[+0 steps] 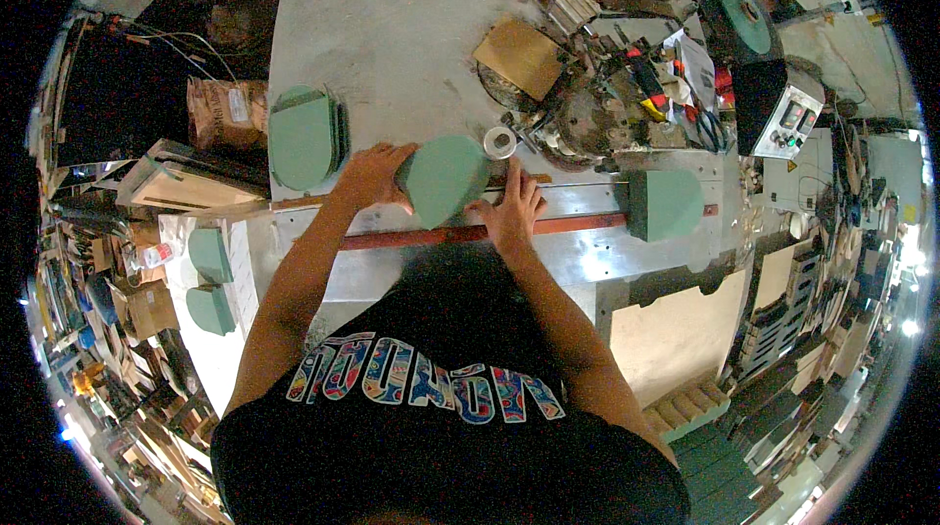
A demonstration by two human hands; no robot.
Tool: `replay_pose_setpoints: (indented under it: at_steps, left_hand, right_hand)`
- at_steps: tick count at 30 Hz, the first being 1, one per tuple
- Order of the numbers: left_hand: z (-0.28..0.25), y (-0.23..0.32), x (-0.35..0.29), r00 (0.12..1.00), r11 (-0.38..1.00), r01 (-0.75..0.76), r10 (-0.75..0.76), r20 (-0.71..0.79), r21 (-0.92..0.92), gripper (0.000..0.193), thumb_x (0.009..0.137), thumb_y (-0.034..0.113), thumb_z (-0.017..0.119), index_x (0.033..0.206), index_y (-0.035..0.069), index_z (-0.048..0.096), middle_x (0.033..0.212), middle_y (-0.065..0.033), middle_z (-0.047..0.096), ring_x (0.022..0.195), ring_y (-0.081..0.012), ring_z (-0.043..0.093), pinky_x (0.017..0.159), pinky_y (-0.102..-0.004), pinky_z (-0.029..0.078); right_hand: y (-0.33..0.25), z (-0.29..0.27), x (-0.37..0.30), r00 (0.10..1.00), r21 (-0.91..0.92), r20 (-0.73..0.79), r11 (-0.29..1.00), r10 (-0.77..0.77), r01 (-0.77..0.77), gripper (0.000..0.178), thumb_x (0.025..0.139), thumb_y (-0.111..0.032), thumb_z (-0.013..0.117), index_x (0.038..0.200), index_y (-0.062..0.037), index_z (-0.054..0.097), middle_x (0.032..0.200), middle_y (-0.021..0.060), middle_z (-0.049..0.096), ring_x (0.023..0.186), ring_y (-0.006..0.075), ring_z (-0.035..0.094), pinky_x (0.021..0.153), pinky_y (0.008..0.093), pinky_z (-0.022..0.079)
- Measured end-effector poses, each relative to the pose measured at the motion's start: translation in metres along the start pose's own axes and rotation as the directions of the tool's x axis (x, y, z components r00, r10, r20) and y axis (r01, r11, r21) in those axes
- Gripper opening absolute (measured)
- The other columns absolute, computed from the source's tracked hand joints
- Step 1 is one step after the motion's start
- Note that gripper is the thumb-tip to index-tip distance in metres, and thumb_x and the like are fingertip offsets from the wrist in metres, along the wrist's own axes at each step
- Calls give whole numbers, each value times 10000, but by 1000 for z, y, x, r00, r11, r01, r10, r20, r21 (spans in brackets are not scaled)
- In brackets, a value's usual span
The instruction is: The person applies edge banding to curved wood panels, using a specialized machine to glue and press the material onto the edges and trimming excess by hand.
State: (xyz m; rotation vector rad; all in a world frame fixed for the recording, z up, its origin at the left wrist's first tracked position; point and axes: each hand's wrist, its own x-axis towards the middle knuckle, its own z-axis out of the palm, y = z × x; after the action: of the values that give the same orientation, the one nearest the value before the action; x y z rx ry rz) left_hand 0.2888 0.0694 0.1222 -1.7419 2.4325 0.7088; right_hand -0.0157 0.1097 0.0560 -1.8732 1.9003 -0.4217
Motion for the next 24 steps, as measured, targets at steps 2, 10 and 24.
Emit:
replay_pose_setpoints:
  at_steps: [2, 10, 24]
  left_hand:
    - [3, -3, 1, 999, 999, 32, -31, 33, -27, 1296, 511, 606, 997, 1610, 170, 465, 1378, -134, 715, 1315, -380, 647, 1043, -525, 565]
    - [16, -3, -2, 992, 988, 125, -125, 6, -91, 1304, 617, 640, 958, 1662, 104, 391, 1403, -131, 698, 1329, -361, 636, 1062, -499, 560]
    - [30, 34, 13, 930, 912, 311, -350, -113, -266, 1275, 702, 616, 936, 1678, 58, 334, 1209, -226, 746, 1157, -421, 718, 948, -515, 594]
  right_hand:
    - [-5, -5, 7, 1000, -87, 22, 996, -6, 8, 1266, 717, -583, 946, 1710, -178, 272, 1484, 179, 477, 1391, 435, 424, 1157, 639, 279]
    - [7, -8, 22, 992, -256, 24, 959, -120, 122, 987, 933, -725, 688, 1695, -165, 410, 1414, 188, 519, 1307, 402, 480, 1096, 609, 342]
    - [1, -10, 15, 998, -265, 39, 962, -58, 66, 743, 1063, -573, 571, 1615, -79, 512, 1443, 202, 502, 1347, 417, 438, 1099, 587, 341]
